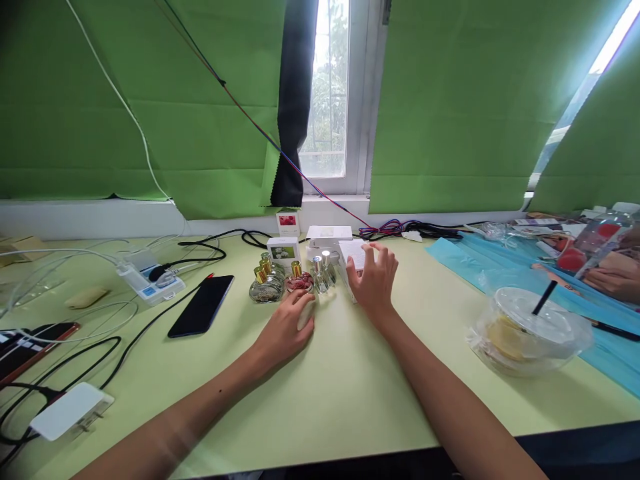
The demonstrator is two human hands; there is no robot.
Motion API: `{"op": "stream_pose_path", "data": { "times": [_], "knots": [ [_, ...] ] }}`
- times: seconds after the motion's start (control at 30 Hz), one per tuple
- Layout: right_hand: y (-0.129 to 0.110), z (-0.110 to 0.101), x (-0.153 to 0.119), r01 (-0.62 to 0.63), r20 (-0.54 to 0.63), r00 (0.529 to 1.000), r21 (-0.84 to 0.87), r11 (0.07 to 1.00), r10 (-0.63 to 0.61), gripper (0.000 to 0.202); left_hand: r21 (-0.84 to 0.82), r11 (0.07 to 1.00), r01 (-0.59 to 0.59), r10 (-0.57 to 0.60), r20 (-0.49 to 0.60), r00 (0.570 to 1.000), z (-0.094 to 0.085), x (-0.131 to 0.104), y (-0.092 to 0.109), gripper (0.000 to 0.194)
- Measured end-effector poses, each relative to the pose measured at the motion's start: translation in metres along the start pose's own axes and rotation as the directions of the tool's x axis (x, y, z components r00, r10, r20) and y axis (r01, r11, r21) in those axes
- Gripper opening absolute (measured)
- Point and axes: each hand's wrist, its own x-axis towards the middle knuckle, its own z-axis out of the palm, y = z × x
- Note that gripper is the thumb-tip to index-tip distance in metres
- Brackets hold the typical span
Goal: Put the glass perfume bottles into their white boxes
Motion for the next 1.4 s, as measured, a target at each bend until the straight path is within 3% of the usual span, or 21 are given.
{"op": "stream_pose_path", "data": {
  "times": [0.33, 0.5, 0.83, 1.07, 1.4],
  "knots": [
    [-0.003, 0.001, -0.002, -0.008, 0.086, 0.996, 0.030, 1.000, 0.005, 0.044, -0.088, 0.992, 0.094, -0.089, 0.059, 0.994, 0.002, -0.001, -0.003, 0.040],
    [-0.002, 0.003, -0.004, -0.015, 0.088, 0.996, 0.012, 1.000, 0.014, 0.045, -0.092, 0.992, 0.080, -0.080, 0.012, 0.997, 0.003, -0.001, -0.002, 0.037],
    [-0.003, 0.004, -0.007, -0.067, 0.143, 0.987, -0.027, 0.997, 0.071, 0.049, -0.114, 0.980, 0.165, -0.174, -0.067, 0.983, 0.004, -0.002, 0.001, 0.040],
    [-0.004, 0.004, -0.006, -0.094, 0.109, 0.990, -0.006, 0.996, 0.094, 0.045, -0.135, 0.978, 0.159, -0.167, -0.050, 0.985, 0.005, -0.002, 0.000, 0.039],
    [-0.011, 0.000, -0.005, -0.098, -0.051, 0.993, 0.125, 0.987, 0.105, 0.043, -0.146, 0.984, 0.103, -0.120, -0.113, 0.986, 0.005, -0.001, 0.002, 0.023]
  ]
}}
